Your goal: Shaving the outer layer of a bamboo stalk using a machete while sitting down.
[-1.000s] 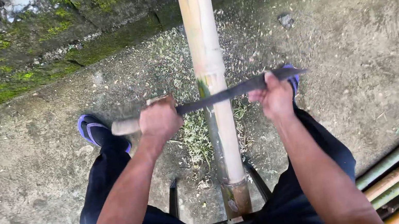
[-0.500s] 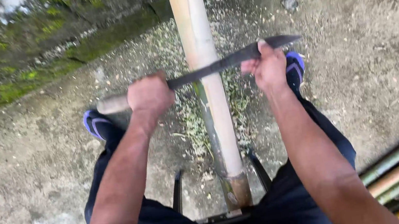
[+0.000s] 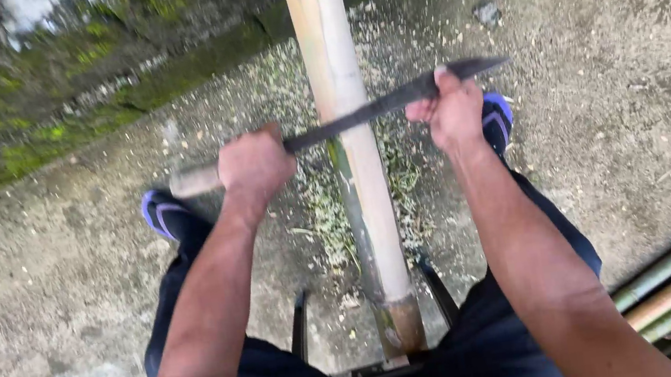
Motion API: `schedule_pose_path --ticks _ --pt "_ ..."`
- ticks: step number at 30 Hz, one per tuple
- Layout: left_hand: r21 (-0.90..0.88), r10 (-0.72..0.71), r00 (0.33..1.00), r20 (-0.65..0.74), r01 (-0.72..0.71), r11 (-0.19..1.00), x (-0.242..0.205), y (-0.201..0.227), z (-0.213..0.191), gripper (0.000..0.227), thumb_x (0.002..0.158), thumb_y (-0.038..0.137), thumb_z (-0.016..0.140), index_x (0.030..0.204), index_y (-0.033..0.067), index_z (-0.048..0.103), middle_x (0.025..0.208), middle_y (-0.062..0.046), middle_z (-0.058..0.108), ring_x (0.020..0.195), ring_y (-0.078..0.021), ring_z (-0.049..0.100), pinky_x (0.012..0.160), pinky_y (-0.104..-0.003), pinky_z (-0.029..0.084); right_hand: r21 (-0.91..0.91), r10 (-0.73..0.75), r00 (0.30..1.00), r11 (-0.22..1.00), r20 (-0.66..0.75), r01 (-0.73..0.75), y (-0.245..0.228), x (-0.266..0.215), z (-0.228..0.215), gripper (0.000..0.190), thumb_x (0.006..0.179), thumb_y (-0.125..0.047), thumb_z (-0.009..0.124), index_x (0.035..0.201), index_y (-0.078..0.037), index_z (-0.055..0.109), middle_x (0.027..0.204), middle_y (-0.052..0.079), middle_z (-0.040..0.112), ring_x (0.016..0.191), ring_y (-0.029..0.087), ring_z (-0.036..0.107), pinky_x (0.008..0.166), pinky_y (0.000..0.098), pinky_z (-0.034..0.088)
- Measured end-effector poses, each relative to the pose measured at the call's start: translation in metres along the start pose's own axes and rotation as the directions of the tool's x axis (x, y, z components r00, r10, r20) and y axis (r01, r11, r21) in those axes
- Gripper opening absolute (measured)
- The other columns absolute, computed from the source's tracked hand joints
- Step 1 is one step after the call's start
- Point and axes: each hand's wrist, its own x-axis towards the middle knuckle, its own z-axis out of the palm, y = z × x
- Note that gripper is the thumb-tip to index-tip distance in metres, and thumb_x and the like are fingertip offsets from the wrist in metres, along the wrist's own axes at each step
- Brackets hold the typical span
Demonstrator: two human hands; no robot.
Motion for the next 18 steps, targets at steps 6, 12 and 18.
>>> schedule_pose_path --ticks 6,12,18 --pt "0.087 0.029 0.999 -0.02 -0.027 0.996 -0.011 -0.002 0.005 0.022 0.099 0.03 0.059 0.111 0.011 0.063 0.081 -0.01 0.072 0.069 -0.0211 0.073 0.065 -0.042 0.06 0.114 0.065 0.998 0.991 0.019 -0.067 -0.013 -0.033 0.01 0.024 0.105 -0.015 0.043 0.103 0.006 0.053 0.08 0.017 0.072 0.054 0.022 0.07 0.046 0.0355 0.061" --pt "-0.063 -0.002 0.997 -0.083 -0.003 0.998 0.032 -0.005 0.011 0.017 0.102 0.029 0.058 0.109 0.015 0.066 0.079 -0.006 0.072 0.064 -0.02 0.071 0.064 -0.041 0.06 -0.015 -0.043 0.999 0.999 0.013 0.044 -0.063 0.012 0.048 0.022 0.109 -0.015 0.049 0.103 0.004 0.058 0.084 0.02 0.075 0.057 0.023 0.068 0.056 0.0357 0.061" --pt "-0.214 0.109 0.971 -0.214 -0.156 0.964 0.034 -0.025 0.085 0.016 0.093 0.031 0.066 0.103 0.0197 0.07 0.078 -0.005 0.071 0.062 -0.0179 0.067 0.065 -0.037 0.06 -0.214 -0.171 0.982 0.959 0.084 0.185 -0.055 -0.052 0.043 0.025 0.11 -0.018 0.045 0.101 0.0 0.058 0.082 0.011 0.067 0.063 0.018 0.07 0.056 0.0338 0.064"
